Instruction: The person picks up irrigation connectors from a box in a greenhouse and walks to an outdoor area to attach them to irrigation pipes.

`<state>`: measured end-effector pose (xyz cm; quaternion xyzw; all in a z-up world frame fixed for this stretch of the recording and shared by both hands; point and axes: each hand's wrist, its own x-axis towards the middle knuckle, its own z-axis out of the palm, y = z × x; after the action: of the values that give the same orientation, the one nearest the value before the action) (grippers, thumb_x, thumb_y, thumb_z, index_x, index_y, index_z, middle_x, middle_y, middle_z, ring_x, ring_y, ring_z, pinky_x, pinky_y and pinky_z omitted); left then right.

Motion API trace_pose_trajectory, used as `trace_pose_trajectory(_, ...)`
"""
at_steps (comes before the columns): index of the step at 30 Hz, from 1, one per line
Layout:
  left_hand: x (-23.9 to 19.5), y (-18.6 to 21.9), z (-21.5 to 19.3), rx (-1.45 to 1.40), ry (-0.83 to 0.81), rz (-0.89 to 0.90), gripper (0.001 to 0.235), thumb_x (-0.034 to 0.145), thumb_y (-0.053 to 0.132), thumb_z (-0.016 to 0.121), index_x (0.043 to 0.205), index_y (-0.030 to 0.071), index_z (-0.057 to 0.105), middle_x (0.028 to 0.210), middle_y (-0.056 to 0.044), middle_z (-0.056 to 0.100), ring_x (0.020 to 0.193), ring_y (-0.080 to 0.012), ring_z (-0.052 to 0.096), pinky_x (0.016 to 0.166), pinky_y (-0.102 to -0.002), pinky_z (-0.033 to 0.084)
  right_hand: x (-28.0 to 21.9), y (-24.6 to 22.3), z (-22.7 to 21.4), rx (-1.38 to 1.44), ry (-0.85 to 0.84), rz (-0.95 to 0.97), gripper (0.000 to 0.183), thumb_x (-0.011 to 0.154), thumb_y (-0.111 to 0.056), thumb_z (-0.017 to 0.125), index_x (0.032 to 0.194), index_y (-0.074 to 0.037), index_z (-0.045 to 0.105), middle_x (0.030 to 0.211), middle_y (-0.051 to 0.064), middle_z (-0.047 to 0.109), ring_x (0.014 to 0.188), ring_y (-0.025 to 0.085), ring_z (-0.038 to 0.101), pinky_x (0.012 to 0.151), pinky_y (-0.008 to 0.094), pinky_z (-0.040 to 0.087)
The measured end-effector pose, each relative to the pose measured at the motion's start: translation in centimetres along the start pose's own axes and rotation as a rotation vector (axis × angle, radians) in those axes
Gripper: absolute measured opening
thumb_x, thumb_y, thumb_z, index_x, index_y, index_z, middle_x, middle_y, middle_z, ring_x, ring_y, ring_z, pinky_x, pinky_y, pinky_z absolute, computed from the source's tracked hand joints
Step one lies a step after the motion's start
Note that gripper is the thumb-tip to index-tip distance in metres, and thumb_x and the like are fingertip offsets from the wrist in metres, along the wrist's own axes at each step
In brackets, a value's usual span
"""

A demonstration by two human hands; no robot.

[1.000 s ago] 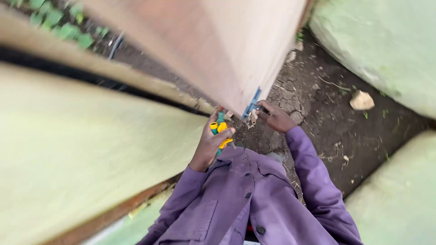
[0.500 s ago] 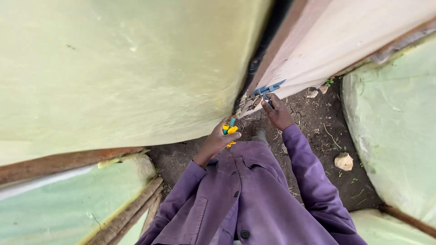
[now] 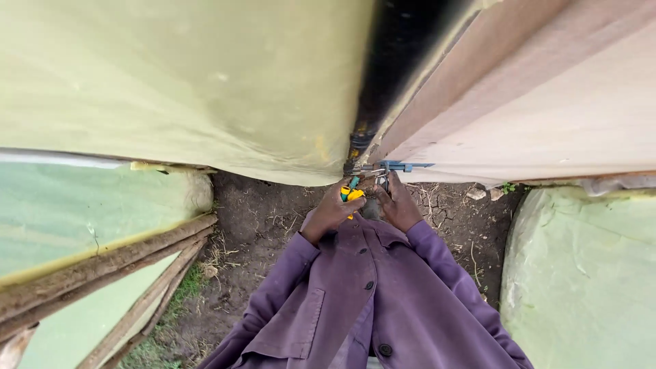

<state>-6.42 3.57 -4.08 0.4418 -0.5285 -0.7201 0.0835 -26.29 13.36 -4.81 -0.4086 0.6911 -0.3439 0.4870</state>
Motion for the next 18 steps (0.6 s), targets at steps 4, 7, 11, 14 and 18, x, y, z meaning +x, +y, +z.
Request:
trace_pose_trajectory(4,1.2,-3.9,1.7,0.119,0.224,0.227,0.051,0.076,0.027,0.084,0.119,0.003,0.069,0.099,-0.022,0.069,0.088,-0.0293,0.067,0.074,-0.038,0.054,0.2,1.5,-2.0,0.424,-0.296,-0.003,0.072,0.103,-0.012,0.053,0.155,0.014,0.010,0.079,0.017,0.062,0.054,0.019,0.067,0.050,0.035,0.064)
trace_pose_trajectory(7,0.4,-3.3,3.3,0.273,0.358,0.407,0.059,0.074,0.029,0.084,0.122,-0.002,0.068,0.108,-0.034,0.067,0.100,-0.0541,0.066,0.079,-0.053,0.056,0.6,2.4,-4.8,0.293,-0.419,-0.060,0.070,0.097,-0.010,0.063,0.152,0.012,0.026,0.088,0.022,0.065,0.077,0.026,0.072,0.062,0.040,0.065)
trace_pose_trajectory(11,-0.3,-3.1,3.9,0.658,0.473,0.458,0.062,0.073,0.039,0.084,0.126,0.012,0.068,0.117,-0.021,0.068,0.096,-0.0469,0.070,0.078,-0.056,0.059,1.7,3.1,-5.2,0.257,-0.472,-0.077,0.066,0.094,-0.010,0.068,0.148,0.008,0.034,0.083,0.017,0.065,0.065,0.019,0.070,0.057,0.030,0.059)
trace_pose_trajectory(14,0.3,-4.2,5.1,0.726,0.616,0.565,0.051,0.078,0.036,0.082,0.121,0.014,0.066,0.116,-0.013,0.066,0.088,-0.0424,0.071,0.071,-0.053,0.059,1.6,3.4,-5.6,0.217,-0.466,-0.075,0.067,0.094,-0.013,0.071,0.147,0.008,0.035,0.085,0.018,0.066,0.065,0.019,0.071,0.057,0.028,0.055)
trace_pose_trajectory(18,0.9,-3.0,6.6,0.819,0.713,0.766,0.041,0.080,0.031,0.080,0.117,0.018,0.069,0.106,-0.008,0.070,0.081,-0.0351,0.073,0.065,-0.046,0.059,2.0,3.2,-5.9,0.165,-0.456,-0.123,0.068,0.097,-0.012,0.069,0.149,0.011,0.033,0.089,0.019,0.067,0.070,0.020,0.071,0.066,0.031,0.056)
